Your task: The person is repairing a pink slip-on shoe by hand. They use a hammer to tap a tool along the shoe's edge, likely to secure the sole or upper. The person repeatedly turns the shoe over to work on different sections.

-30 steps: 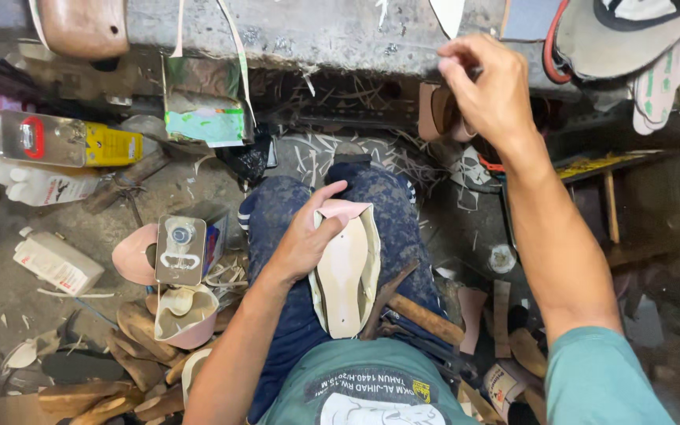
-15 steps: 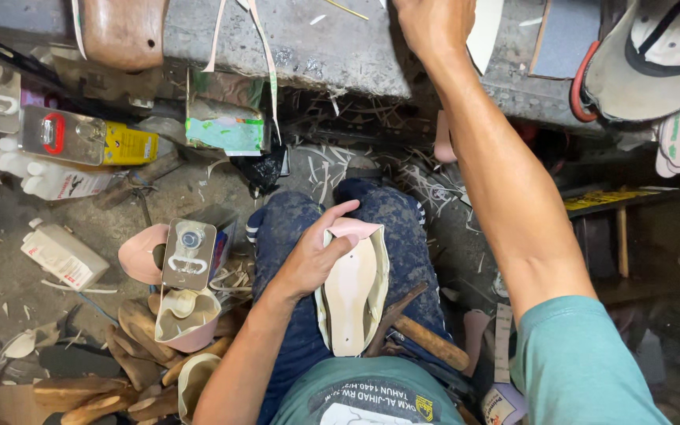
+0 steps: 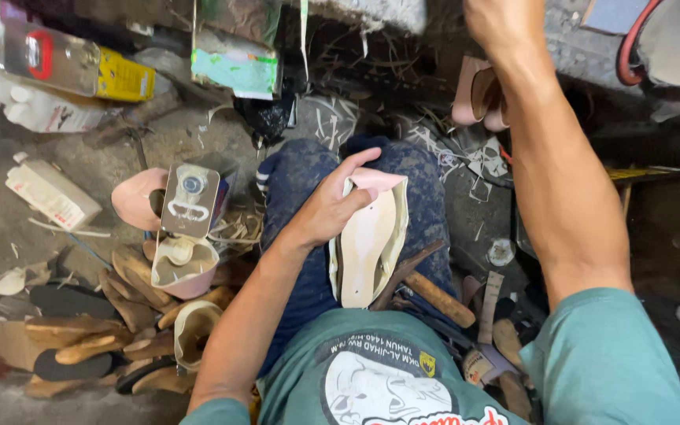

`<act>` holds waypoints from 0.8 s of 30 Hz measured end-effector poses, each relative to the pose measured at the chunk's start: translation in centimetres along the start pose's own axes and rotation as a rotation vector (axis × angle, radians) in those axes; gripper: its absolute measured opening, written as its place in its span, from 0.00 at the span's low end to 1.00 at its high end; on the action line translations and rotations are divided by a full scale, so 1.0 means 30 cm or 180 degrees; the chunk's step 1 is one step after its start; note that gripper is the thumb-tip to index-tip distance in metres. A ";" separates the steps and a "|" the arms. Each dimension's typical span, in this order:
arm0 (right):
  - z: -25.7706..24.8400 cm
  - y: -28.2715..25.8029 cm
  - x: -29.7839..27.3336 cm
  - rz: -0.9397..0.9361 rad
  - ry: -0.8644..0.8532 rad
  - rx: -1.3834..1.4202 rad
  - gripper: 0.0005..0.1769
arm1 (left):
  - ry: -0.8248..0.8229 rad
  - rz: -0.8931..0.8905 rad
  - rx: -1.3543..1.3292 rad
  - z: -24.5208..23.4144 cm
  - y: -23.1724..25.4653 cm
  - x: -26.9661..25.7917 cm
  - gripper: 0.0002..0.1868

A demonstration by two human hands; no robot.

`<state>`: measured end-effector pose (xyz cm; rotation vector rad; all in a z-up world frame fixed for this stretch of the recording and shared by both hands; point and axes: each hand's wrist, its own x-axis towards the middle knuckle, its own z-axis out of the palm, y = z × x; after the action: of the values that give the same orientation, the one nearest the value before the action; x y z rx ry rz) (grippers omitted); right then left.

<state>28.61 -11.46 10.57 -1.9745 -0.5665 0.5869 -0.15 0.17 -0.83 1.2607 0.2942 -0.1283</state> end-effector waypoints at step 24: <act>0.390 0.204 -0.618 0.0476 0.0361 0.0480 0.05 | -0.0109 0.0166 -0.0035 0.046 -0.071 0.030 0.39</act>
<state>7.92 -17.53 3.26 -1.9035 -0.2977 0.5874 0.36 -1.72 -2.67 1.2531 0.2321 -0.1033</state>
